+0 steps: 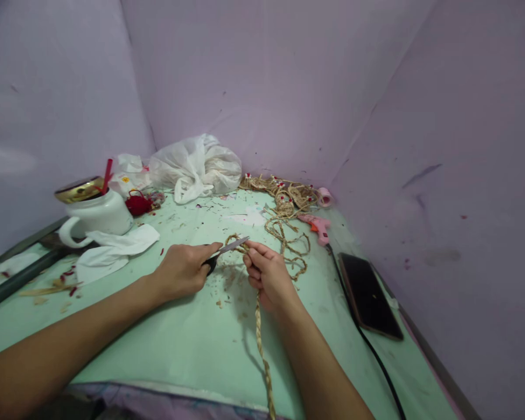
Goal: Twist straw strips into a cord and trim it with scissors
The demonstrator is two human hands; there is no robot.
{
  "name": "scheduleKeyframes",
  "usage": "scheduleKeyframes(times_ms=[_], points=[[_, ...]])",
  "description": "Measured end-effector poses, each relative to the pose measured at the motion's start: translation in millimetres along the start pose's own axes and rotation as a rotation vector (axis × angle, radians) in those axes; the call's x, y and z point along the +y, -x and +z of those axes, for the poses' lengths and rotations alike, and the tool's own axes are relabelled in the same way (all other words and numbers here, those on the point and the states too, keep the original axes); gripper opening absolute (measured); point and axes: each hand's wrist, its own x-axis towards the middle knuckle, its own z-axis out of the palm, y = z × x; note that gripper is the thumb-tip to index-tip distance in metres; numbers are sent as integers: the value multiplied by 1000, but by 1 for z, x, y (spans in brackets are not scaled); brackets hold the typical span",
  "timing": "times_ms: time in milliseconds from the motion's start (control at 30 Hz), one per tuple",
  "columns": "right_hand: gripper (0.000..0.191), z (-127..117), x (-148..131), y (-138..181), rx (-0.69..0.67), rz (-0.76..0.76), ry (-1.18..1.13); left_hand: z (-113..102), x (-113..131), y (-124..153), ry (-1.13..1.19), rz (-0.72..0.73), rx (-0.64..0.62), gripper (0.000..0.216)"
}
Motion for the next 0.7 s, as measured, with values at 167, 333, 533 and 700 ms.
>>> scheduleKeyframes(times_ms=[167, 333, 533, 700], points=[[23, 1, -2, -1, 26, -14, -14, 1, -4, -2, 185, -129, 104, 36], [14, -2, -2, -3, -1, 40, -118, 12, -10, -6, 565, -275, 222, 30], [12, -7, -7, -3, -188, 374, -310, 13, -7, -5, 625, -282, 241, 30], [30, -8, -8, 1, -334, 436, -384, 10, -7, -4, 503, -289, 230, 33]])
